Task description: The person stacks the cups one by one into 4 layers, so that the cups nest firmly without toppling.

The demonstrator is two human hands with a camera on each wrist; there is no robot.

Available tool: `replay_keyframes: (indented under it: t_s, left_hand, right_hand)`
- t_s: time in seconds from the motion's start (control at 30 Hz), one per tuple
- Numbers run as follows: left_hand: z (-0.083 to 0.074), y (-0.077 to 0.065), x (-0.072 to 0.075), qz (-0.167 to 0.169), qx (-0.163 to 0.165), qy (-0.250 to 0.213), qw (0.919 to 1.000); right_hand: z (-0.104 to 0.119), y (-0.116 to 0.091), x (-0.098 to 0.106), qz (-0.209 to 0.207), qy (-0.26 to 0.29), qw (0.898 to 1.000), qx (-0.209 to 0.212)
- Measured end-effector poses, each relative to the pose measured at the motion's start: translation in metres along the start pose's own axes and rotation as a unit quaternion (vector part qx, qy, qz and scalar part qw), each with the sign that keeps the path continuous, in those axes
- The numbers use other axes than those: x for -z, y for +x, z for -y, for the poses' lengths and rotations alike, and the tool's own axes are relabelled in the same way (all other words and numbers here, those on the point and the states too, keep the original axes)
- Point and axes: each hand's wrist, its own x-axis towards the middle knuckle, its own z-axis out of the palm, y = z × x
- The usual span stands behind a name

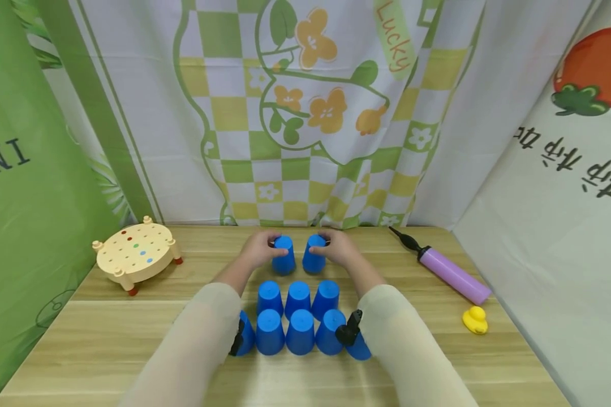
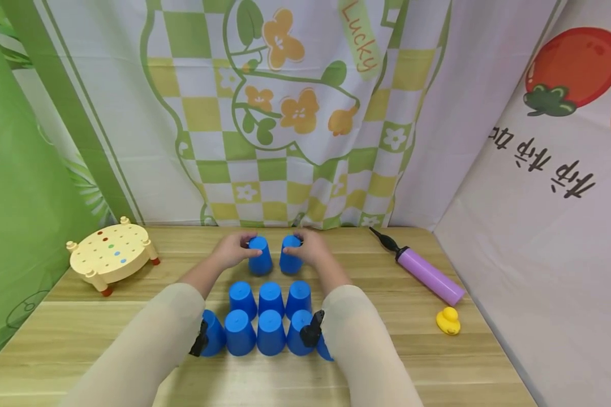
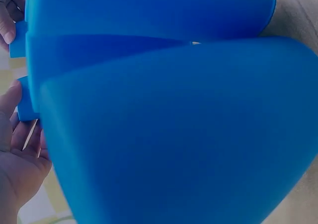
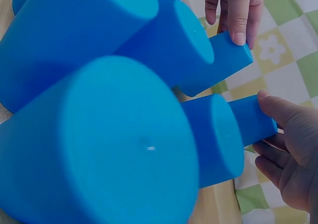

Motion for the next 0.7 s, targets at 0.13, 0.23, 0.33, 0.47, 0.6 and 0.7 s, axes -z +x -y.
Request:
replay_keyframes:
  t_s: [0.13,0.23,0.33,0.47,0.6,0.7]
  left_hand:
    - [0.005,-0.001,-0.004,0.0,0.005,0.0,1.0]
    - [0.007,-0.001,-0.006,0.004,0.003,0.008,1.0]
    - [0.008,-0.001,-0.008,0.011,0.003,0.01,0.9999]
    - [0.007,-0.002,-0.01,0.016,0.006,0.004,0.9998]
    - [0.005,-0.003,-0.01,0.017,0.01,0.004,0.9998]
    - [0.004,-0.004,-0.011,0.018,0.013,0.005,0.9998]
  right_hand:
    - [-0.003,0.001,-0.006,0.002,0.009,1.0,0.004]
    - [-0.006,0.001,-0.01,0.005,0.008,1.0,0.014]
    - [-0.007,0.001,-0.014,0.01,0.004,1.0,0.024]
    - [-0.005,0.001,-0.017,0.011,-0.003,1.0,0.026]
    - [-0.004,0.0,-0.019,0.017,-0.003,1.0,0.022]
    - [-0.003,0.0,-0.019,0.025,0.001,0.999,0.02]
